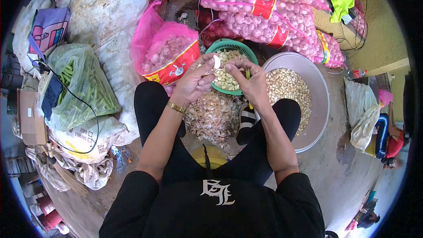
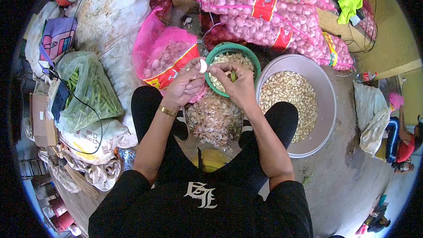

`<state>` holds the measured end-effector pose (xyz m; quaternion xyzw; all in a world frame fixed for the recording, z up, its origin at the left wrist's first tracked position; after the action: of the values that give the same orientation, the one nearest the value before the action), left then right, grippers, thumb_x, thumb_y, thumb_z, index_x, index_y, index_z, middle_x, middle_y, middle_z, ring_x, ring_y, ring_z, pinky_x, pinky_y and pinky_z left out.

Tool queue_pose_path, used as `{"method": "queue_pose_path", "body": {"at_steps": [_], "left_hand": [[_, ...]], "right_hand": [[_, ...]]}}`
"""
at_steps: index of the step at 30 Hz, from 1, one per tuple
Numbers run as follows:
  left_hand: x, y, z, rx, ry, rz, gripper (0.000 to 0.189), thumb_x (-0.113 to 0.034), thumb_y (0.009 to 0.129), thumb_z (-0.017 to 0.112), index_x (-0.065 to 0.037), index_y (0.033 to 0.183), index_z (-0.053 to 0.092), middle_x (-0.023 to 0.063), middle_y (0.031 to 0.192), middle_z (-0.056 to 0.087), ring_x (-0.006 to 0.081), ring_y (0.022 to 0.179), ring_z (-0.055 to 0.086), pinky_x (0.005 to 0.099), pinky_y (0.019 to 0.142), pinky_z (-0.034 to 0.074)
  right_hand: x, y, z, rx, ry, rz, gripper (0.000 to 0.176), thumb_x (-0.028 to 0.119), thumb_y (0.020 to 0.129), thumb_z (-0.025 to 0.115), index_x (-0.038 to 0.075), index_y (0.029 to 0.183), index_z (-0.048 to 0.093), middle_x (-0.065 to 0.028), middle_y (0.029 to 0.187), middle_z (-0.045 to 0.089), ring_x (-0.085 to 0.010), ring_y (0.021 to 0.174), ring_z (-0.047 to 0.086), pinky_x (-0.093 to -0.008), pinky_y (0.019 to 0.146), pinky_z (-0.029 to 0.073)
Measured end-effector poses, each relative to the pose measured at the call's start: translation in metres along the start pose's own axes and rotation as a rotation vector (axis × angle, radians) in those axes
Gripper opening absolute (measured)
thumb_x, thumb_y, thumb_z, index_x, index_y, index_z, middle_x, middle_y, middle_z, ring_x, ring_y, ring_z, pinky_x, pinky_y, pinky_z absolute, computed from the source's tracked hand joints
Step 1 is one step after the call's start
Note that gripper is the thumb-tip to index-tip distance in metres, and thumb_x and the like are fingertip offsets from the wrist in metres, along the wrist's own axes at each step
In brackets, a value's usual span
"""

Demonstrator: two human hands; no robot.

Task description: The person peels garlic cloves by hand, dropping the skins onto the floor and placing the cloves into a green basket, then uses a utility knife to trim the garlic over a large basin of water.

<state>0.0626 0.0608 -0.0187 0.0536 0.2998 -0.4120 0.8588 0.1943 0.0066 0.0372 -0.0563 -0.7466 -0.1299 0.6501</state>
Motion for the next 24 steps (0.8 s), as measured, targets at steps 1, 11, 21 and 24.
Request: {"method": "queue_pose_path", "body": {"at_steps": [1,11,21,24], "left_hand": [[0.002,0.000,0.000,0.017,0.007,-0.003,0.029,-0.017,0.097,0.060,-0.008,0.124,0.052,-0.0019,0.092,0.059,-0.0005,0.048,0.036,0.0149,0.038,0.024],[0.006,0.005,-0.007,-0.045,0.112,-0.009,0.023,-0.016,0.096,0.061,-0.007,0.117,0.054,-0.0010,0.093,0.061,-0.0006,0.047,0.035,0.0147,0.037,0.023],[0.011,0.020,-0.003,-0.077,-0.120,-0.018,0.018,-0.022,0.100,0.055,-0.008,0.111,0.053,0.0023,0.085,0.058,0.0006,0.047,0.034,0.0141,0.035,0.024],[0.020,0.021,0.000,-0.082,-0.222,-0.072,0.018,-0.025,0.102,0.051,-0.007,0.107,0.053,0.0009,0.084,0.056,0.0005,0.046,0.034,0.0137,0.034,0.026]], "right_hand": [[0.007,-0.001,0.001,-0.013,-0.044,-0.078,0.011,0.010,0.088,0.070,-0.001,0.092,0.071,-0.0034,0.080,0.068,-0.0087,0.074,0.060,-0.0272,0.068,0.047],[0.026,-0.003,0.001,-0.013,-0.288,-0.280,0.008,0.000,0.082,0.070,-0.002,0.089,0.067,-0.0103,0.078,0.065,-0.0158,0.069,0.061,-0.0289,0.063,0.047],[0.010,-0.008,-0.010,0.071,-0.013,-0.070,0.008,0.005,0.088,0.067,-0.002,0.087,0.064,-0.0011,0.076,0.061,-0.0074,0.073,0.053,-0.0250,0.067,0.044],[0.011,-0.010,-0.019,0.026,0.008,-0.044,0.009,0.006,0.088,0.068,-0.002,0.088,0.065,-0.0007,0.077,0.062,-0.0068,0.073,0.053,-0.0243,0.067,0.044]]}}
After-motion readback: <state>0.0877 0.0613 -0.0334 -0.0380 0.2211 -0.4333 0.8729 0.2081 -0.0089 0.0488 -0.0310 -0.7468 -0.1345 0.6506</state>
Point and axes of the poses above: each hand's wrist, its own y-axis towards the middle knuckle, its own z-axis out of the palm, x = y × z, the point moved 8 cm from there along y, towards the middle knuckle
